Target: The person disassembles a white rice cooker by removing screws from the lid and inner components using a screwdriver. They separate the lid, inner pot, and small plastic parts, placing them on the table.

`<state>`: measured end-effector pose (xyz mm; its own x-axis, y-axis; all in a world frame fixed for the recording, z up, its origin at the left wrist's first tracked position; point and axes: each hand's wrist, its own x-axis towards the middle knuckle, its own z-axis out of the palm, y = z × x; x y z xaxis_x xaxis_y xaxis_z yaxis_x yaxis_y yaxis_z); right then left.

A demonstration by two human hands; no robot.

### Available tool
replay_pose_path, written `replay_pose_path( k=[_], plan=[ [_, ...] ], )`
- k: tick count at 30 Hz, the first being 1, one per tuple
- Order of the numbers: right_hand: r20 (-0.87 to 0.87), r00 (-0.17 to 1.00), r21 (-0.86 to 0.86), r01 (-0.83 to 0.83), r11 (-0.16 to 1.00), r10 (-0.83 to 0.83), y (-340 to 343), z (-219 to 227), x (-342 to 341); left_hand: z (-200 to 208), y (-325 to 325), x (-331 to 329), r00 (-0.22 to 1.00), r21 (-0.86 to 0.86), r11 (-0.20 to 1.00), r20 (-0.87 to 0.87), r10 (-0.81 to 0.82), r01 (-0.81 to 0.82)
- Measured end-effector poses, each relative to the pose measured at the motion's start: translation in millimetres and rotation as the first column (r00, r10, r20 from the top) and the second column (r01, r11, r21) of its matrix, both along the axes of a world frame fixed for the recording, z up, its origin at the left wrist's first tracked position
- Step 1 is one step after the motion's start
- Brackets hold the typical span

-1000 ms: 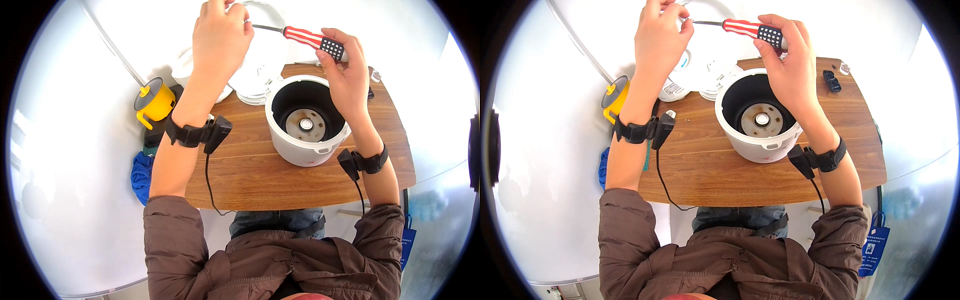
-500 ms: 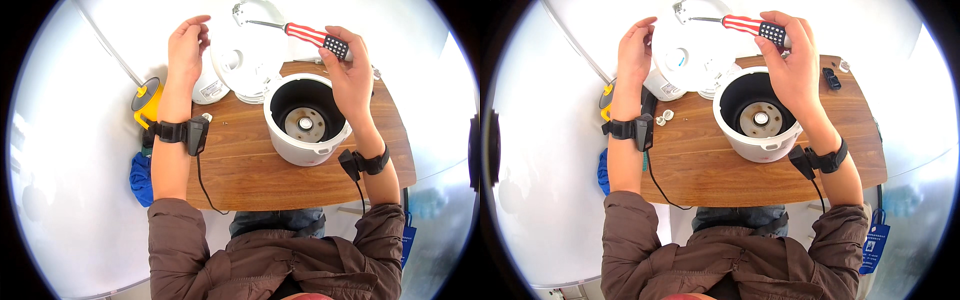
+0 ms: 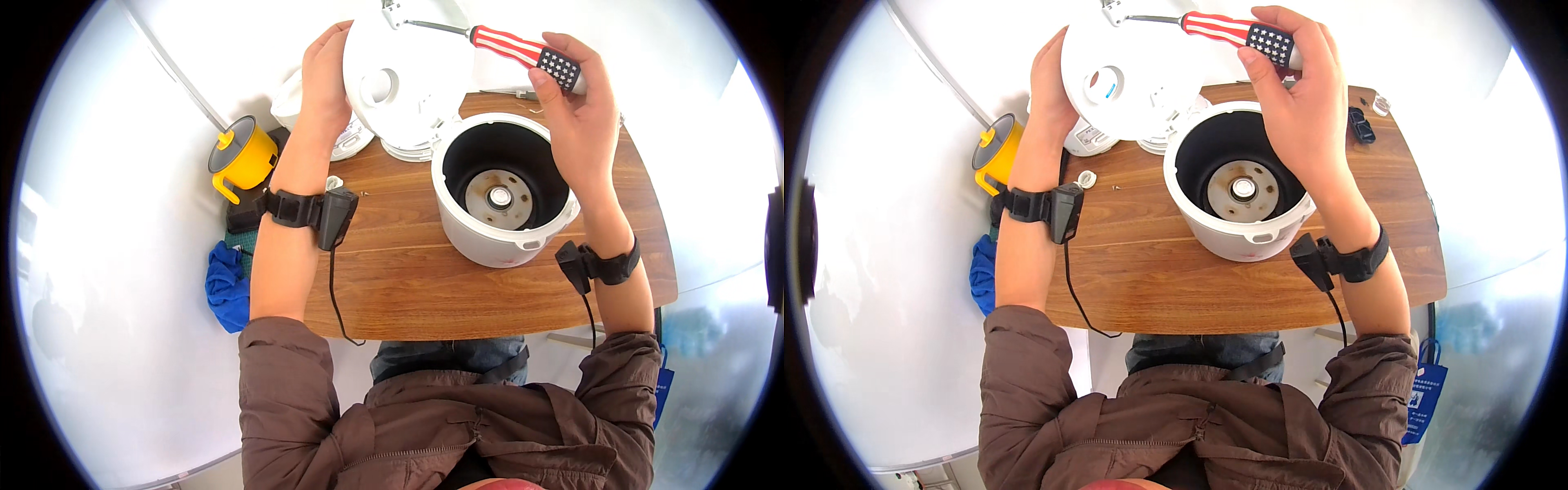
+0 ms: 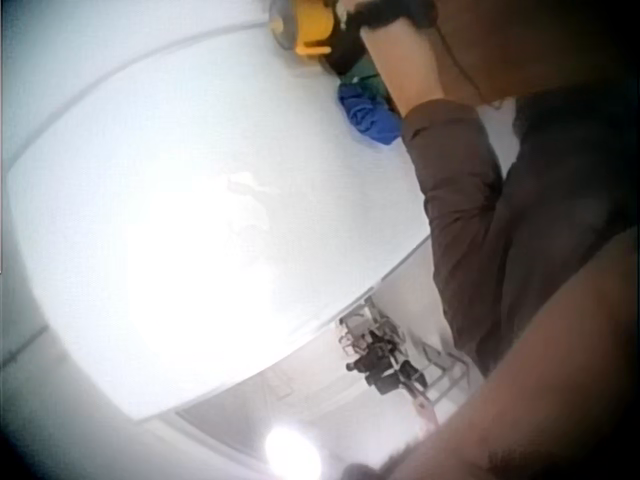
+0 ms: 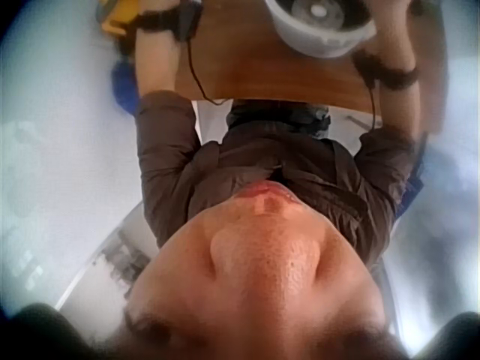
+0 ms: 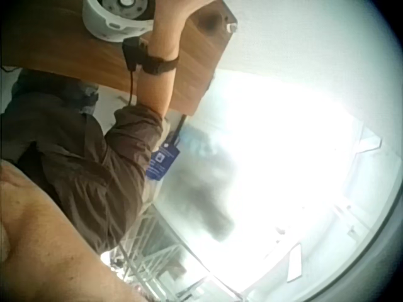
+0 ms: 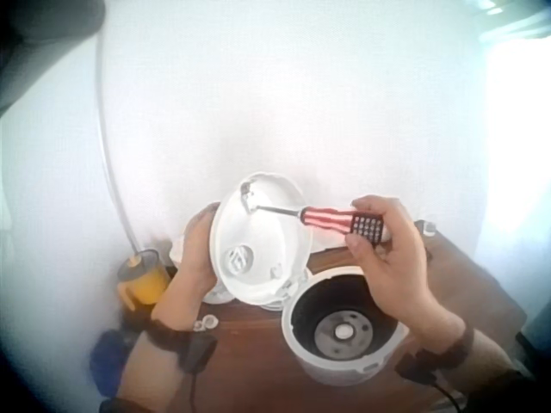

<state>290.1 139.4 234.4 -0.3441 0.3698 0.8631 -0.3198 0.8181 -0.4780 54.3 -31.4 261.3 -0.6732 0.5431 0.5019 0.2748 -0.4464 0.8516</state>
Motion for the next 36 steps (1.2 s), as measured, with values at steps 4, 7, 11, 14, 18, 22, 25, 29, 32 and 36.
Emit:
replay_pose_path(
  k=[4,7,11,14,18,22,25,29,32,36],
  plan=[
    [0.06,0.993,-0.004,0.098,0.995,-0.098,3.4,9.1,2.5,6.4,0.2,7.2,0.998,0.001,0.999,-0.045,0.043,-0.043],
    [0.109,0.989,-0.033,0.109,0.993,-0.105,2.7,16.4,2.4,7.7,-1.4,-2.7,0.989,0.089,0.996,0.145,-0.019,0.006],
    [0.024,0.997,-0.034,0.071,0.997,-0.07,-1.7,25.1,-2.2,20.9,-5.3,12.6,0.999,-0.068,0.996,0.005,-0.054,0.054],
    [0.048,0.996,-0.239,-0.065,0.969,0.078,-22.6,42.8,5.2,20.8,-8.8,17.7,0.993,-0.117,0.993,-0.114,-0.025,0.012],
    [0.147,0.983,-0.082,-0.098,0.992,0.109,20.6,31.3,7.4,29.0,-7.4,33.9,0.965,-0.222,0.975,-0.256,-0.053,-0.005],
    [0.197,0.978,0.056,-0.074,0.996,0.061,27.0,36.5,14.6,29.8,-10.3,33.1,0.943,-0.226,0.974,-0.322,-0.084,0.01],
    [0.295,0.955,0.237,-0.04,0.971,-0.033,31.3,45.8,21.7,27.8,-11.7,23.6,0.938,-0.26,0.965,-0.329,-0.105,0.017],
    [0.194,0.98,0.221,0.007,0.975,-0.051,25.2,44.0,16.0,26.8,-9.0,25.8,0.929,-0.245,0.969,-0.352,-0.111,0.023],
    [0.398,0.916,-0.006,0.06,0.998,-0.053,27.8,49.8,26.3,27.9,-8.1,25.3,0.918,-0.248,0.969,-0.381,-0.109,0.012],
    [0.101,0.979,0.444,0.114,0.889,-0.176,20.3,46.5,15.5,28.3,-3.4,24.0,0.904,-0.241,0.971,-0.412,-0.11,0.008]
  ],
)
